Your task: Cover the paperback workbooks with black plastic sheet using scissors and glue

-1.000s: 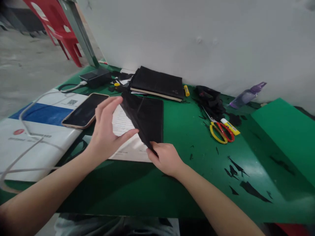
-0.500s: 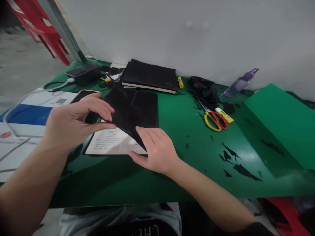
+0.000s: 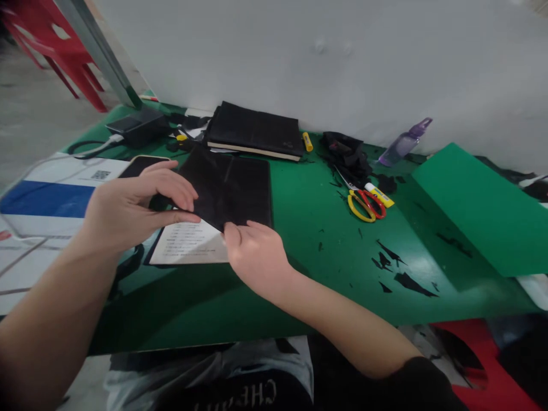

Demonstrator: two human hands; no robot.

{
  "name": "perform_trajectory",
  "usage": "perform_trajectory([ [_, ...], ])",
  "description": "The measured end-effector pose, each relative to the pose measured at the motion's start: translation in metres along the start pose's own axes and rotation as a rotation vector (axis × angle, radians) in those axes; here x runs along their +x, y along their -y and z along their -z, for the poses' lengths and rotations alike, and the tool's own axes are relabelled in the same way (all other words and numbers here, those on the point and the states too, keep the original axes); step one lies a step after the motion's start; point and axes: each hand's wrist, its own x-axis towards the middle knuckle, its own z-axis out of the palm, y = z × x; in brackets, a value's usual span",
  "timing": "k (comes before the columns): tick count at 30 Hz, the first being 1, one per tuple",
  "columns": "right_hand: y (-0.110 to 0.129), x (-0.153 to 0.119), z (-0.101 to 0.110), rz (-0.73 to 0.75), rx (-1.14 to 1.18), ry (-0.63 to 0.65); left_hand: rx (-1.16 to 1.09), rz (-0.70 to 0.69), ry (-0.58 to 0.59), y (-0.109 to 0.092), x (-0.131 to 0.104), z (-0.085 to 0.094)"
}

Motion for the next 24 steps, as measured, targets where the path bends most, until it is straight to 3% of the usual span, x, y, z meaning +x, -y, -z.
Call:
perform_trajectory([
  [9, -0.019, -0.046, 0.01, -0.17, 0.138, 0.166, 0.089, 0.055, -0.044, 0.004, -0.001, -0.009],
  [17, -0.024, -0.055, 0.006, -0.219, 0.32, 0.144, 0.15, 0.055, -0.065, 0.007, -0.001, -0.012],
  [20, -0.028, -0.056, 0.003, -0.276, 0.416, 0.141, 0.299, -0.022, -0.103, 0.007, -0.003, -0.017],
  [24, -0.033, -0.056, 0.001, -0.316, 0.502, 0.155, 0.519, -0.242, -0.126, -0.004, -0.007, -0.028],
])
